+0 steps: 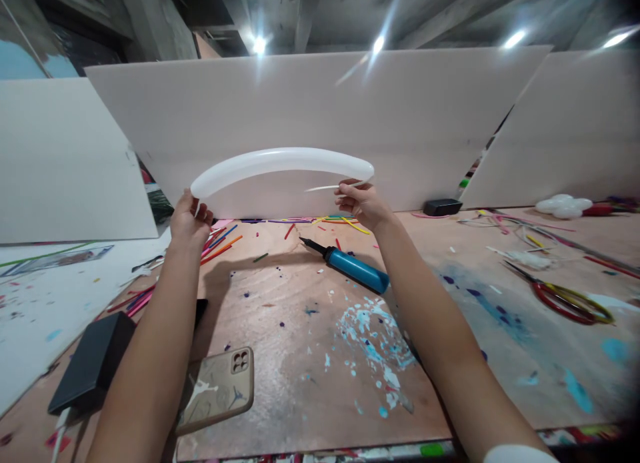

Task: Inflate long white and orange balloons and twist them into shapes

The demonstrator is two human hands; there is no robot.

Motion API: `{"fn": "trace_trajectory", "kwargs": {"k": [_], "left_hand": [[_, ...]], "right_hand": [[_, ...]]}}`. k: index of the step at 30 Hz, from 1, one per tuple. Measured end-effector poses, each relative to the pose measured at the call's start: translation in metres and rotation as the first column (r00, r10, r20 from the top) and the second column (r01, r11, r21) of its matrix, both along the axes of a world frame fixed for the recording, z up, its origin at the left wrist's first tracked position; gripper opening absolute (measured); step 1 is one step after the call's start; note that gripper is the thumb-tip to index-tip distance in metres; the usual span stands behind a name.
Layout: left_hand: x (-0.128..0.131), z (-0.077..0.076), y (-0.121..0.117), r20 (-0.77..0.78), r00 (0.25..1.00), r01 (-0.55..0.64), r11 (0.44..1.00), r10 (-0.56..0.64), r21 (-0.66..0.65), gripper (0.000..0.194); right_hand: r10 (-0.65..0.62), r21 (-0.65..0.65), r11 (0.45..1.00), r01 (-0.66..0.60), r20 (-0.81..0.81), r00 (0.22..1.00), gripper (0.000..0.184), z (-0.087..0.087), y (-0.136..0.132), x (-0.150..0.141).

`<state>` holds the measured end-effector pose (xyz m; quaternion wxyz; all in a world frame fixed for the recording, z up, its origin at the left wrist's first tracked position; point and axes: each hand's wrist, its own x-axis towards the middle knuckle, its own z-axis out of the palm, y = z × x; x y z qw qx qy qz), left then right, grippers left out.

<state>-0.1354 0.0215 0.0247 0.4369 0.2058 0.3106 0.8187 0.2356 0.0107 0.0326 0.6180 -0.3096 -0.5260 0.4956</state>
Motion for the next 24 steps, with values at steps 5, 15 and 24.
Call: {"fn": "trace_trajectory", "kwargs": {"k": [5, 15, 24], "left_hand": [[0.014, 0.006, -0.002, -0.021, 0.999, 0.047, 0.999, -0.047, 0.008, 0.022], [0.057, 0.011, -0.015, -0.219, 0.968, 0.15, 0.983, -0.124, 0.106, 0.034], [0.133, -0.002, -0.043, -0.413, 0.849, 0.39, 0.918, -0.33, 0.07, 0.042]], "right_hand": [[0.042, 0.018, 0.999, -0.042, 0.002, 0.999, 0.039, -0.001, -0.003, -0.003], [0.132, 0.029, 0.991, -0.13, -0.054, 0.99, 0.035, 0.0, -0.012, -0.025], [0.249, 0.06, 0.967, -0.246, -0.042, 0.968, 0.034, 0.001, -0.038, -0.085]]}}
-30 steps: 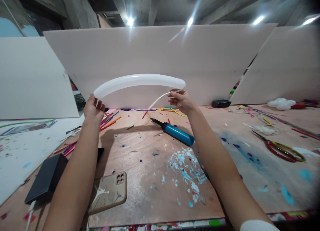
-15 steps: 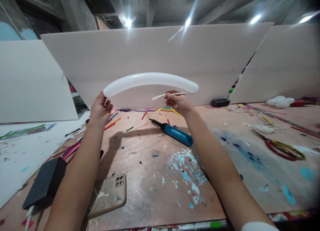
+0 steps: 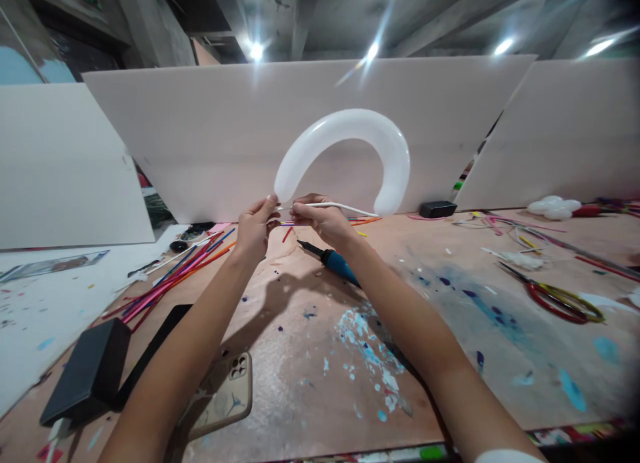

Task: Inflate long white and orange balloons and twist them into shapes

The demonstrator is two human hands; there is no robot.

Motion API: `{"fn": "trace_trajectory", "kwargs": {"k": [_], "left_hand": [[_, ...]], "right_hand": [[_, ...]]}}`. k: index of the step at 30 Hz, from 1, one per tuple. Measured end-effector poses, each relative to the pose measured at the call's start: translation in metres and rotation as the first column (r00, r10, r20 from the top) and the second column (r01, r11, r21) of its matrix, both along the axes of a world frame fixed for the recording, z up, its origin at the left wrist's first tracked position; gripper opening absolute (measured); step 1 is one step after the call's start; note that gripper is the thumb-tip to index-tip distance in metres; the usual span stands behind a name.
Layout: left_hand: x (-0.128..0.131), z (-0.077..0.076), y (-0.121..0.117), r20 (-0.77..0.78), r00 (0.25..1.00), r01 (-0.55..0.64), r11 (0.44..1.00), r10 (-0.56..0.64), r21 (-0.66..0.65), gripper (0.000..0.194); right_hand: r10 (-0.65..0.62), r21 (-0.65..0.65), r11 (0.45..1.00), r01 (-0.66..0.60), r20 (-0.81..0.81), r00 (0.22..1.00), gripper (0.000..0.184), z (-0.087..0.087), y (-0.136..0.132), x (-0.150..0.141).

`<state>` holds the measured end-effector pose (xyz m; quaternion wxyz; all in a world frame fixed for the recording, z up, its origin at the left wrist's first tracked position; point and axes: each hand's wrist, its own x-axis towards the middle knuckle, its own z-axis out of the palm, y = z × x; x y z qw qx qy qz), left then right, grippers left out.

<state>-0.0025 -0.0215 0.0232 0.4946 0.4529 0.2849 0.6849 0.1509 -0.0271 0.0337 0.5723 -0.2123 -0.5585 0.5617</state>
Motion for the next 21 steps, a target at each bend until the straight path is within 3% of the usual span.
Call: {"fn": "trace_trajectory", "kwargs": {"k": [4, 6, 9, 13, 18, 21], "left_hand": [[0.003, -0.004, -0.002, -0.075, 0.997, -0.027, 0.999, 0.028, 0.017, 0.035], [0.002, -0.006, -0.001, -0.149, 0.983, -0.1, 0.993, 0.108, 0.061, 0.033], [0.001, -0.009, -0.001, -0.283, 0.915, -0.227, 0.947, 0.288, 0.229, 0.032], [0.0, -0.009, -0.009, -0.391, 0.766, -0.276, 0.81, 0.51, 0.517, 0.023], [-0.007, -0.008, -0.013, -0.417, 0.39, -0.214, 0.521, 0.821, 0.826, 0.016], [-0.012, -0.008, -0.01, -0.407, 0.255, -0.133, 0.449, 0.877, 0.883, 0.018]], "right_hand": [[-0.002, -0.013, 1.0, 0.001, -0.061, 0.998, 0.031, 0.007, -0.008, 0.001], [-0.025, 0.001, 1.0, 0.025, -0.09, 0.996, 0.031, 0.009, -0.01, 0.002], [-0.122, 0.069, 0.989, 0.131, -0.124, 0.985, 0.032, 0.009, -0.011, 0.0], [-0.31, 0.202, 0.928, 0.312, -0.04, 0.95, 0.023, 0.005, -0.011, -0.004], [-0.429, 0.284, 0.882, 0.377, 0.15, 0.891, 0.014, 0.001, -0.01, -0.005], [-0.446, 0.277, 0.883, 0.378, 0.251, 0.859, 0.011, 0.002, -0.009, 0.0]]}}
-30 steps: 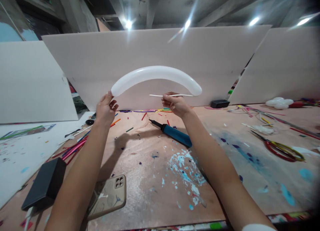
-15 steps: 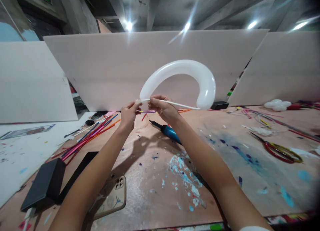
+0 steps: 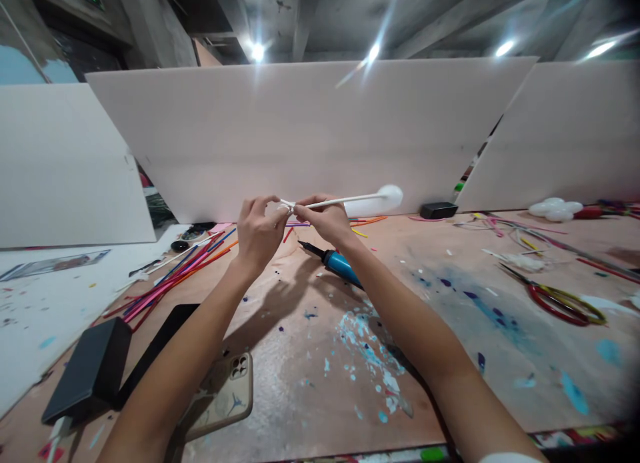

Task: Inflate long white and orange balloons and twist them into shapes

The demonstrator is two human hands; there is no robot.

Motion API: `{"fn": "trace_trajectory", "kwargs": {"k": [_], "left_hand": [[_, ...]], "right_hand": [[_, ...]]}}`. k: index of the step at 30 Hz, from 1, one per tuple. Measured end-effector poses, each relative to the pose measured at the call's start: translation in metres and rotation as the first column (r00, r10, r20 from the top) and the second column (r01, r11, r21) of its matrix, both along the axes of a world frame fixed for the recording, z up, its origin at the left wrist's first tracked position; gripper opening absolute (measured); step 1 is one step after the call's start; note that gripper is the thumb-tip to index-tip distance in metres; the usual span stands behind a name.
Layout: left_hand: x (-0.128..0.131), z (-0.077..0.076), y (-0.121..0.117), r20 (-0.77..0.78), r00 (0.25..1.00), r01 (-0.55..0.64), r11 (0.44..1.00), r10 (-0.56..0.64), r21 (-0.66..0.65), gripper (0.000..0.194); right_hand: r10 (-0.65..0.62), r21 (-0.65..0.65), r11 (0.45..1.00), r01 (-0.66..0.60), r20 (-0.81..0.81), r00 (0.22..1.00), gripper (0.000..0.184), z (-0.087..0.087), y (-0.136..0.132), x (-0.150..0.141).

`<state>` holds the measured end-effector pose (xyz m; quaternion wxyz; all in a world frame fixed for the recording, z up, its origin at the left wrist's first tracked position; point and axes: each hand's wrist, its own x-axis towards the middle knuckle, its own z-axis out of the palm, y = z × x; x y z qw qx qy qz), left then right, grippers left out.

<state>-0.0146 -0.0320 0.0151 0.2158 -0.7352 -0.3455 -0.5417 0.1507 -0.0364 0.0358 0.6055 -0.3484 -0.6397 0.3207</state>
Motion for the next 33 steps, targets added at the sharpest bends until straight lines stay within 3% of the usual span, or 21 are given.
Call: {"fn": "trace_trajectory", "kwargs": {"k": [5, 9, 13, 17, 20, 24, 26, 28, 31, 32, 33], "left_hand": [[-0.006, -0.001, 0.01, -0.16, 0.978, 0.127, 0.99, -0.136, -0.064, 0.019], [-0.007, -0.002, 0.011, -0.16, 0.957, 0.21, 0.96, -0.24, -0.186, 0.017], [-0.009, 0.003, 0.005, -0.083, 0.971, 0.205, 0.957, -0.225, -0.206, 0.016], [-0.022, 0.009, 0.009, 0.13, 0.975, 0.204, 0.959, -0.181, -0.198, 0.017], [-0.038, 0.007, 0.022, 0.293, 0.949, 0.179, 0.962, -0.113, -0.208, 0.017], [-0.052, 0.002, 0.036, 0.456, 0.888, 0.188, 0.954, -0.064, -0.232, 0.018], [-0.054, 0.001, 0.04, 0.496, 0.865, 0.21, 0.948, -0.067, -0.24, 0.018], [-0.056, 0.0, 0.041, 0.519, 0.852, 0.224, 0.943, -0.067, -0.246, 0.019], [-0.058, 0.0, 0.043, 0.548, 0.834, 0.242, 0.937, -0.068, -0.251, 0.02], [-0.058, -0.001, 0.043, 0.558, 0.827, 0.252, 0.934, -0.071, -0.253, 0.02], [-0.058, -0.001, 0.043, 0.569, 0.819, 0.263, 0.93, -0.075, -0.256, 0.02]], "right_hand": [[0.023, -0.059, 0.998, -0.015, 0.134, 0.991, 0.006, 0.004, 0.001, 0.01], [0.04, -0.083, 0.996, -0.026, 0.181, 0.983, 0.007, 0.006, 0.001, 0.015], [0.15, -0.088, 0.986, -0.142, 0.099, 0.984, 0.014, 0.005, 0.004, 0.016], [0.196, -0.119, 0.975, -0.186, 0.074, 0.978, 0.03, 0.003, 0.008, 0.017], [0.129, -0.089, 0.989, -0.115, 0.166, 0.978, 0.029, 0.004, 0.007, 0.016], [-0.064, 0.108, 0.994, 0.033, 0.298, 0.953, 0.019, 0.005, 0.004, 0.015], [-0.19, 0.212, 0.969, 0.126, 0.317, 0.929, 0.016, 0.005, 0.006, 0.018], [-0.352, 0.356, 0.902, 0.246, 0.274, 0.895, 0.017, 0.002, 0.013, 0.024], [-0.543, 0.452, 0.783, 0.428, 0.157, 0.825, 0.042, -0.005, 0.029, 0.04], [-0.544, 0.393, 0.796, 0.46, 0.132, 0.829, 0.054, -0.007, 0.036, 0.046], [-0.498, 0.287, 0.844, 0.453, 0.108, 0.86, 0.065, -0.01, 0.042, 0.051]]}}
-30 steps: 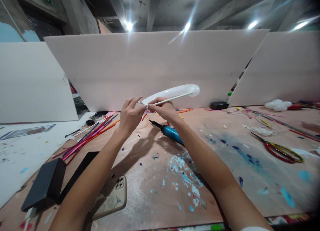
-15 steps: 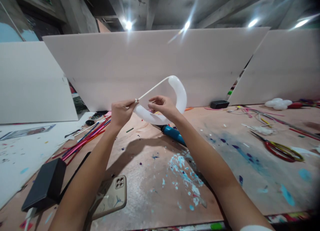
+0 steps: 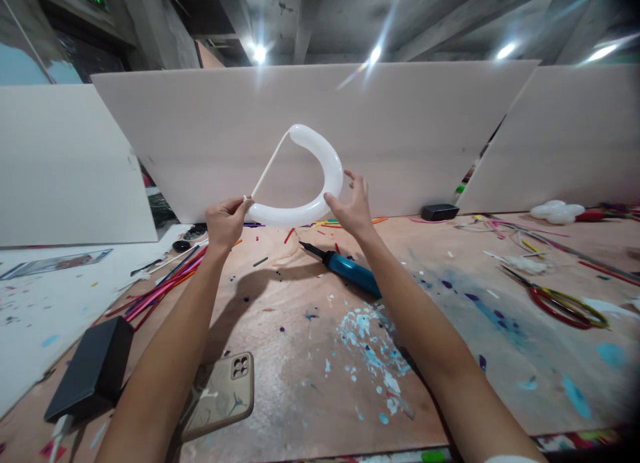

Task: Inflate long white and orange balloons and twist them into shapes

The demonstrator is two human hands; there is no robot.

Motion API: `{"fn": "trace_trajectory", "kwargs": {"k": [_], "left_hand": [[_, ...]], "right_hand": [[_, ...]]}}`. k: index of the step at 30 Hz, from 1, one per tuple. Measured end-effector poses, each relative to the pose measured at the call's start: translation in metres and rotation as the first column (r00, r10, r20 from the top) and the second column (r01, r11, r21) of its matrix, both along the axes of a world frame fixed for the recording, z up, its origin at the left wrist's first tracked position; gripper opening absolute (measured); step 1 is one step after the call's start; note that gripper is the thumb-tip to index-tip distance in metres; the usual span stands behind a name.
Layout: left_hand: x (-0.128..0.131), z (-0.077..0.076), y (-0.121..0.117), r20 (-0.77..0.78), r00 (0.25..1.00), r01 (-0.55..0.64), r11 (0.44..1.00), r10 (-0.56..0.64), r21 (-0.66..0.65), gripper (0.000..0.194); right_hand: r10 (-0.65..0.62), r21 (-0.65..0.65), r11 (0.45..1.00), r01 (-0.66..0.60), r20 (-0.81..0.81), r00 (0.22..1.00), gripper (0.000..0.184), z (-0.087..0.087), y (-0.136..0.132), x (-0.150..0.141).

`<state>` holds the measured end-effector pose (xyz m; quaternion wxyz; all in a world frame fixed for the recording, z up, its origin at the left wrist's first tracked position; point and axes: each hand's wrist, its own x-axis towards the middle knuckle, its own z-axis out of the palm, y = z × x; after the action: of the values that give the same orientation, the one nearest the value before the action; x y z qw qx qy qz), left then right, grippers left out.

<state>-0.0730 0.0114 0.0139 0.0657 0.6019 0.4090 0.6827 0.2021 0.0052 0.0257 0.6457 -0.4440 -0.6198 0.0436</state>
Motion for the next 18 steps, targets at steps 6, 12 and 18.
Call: {"fn": "trace_trajectory", "kwargs": {"k": [6, 12, 18], "left_hand": [[0.002, -0.004, 0.002, 0.075, 0.994, 0.092, 0.991, -0.085, -0.093, 0.019], [-0.007, -0.011, 0.016, 0.362, 0.884, 0.384, 0.902, -0.297, -0.198, 0.031], [-0.005, -0.017, 0.017, 0.181, 0.949, 0.299, 0.916, -0.257, -0.269, 0.034]], "right_hand": [[0.404, -0.19, 0.853, -0.486, -0.349, 0.845, 0.07, -0.011, 0.019, 0.013], [0.461, -0.047, 0.868, -0.494, -0.296, 0.837, 0.062, -0.009, 0.018, 0.008], [0.5, 0.122, 0.864, -0.488, -0.308, 0.809, 0.066, -0.005, 0.021, 0.008]]}}
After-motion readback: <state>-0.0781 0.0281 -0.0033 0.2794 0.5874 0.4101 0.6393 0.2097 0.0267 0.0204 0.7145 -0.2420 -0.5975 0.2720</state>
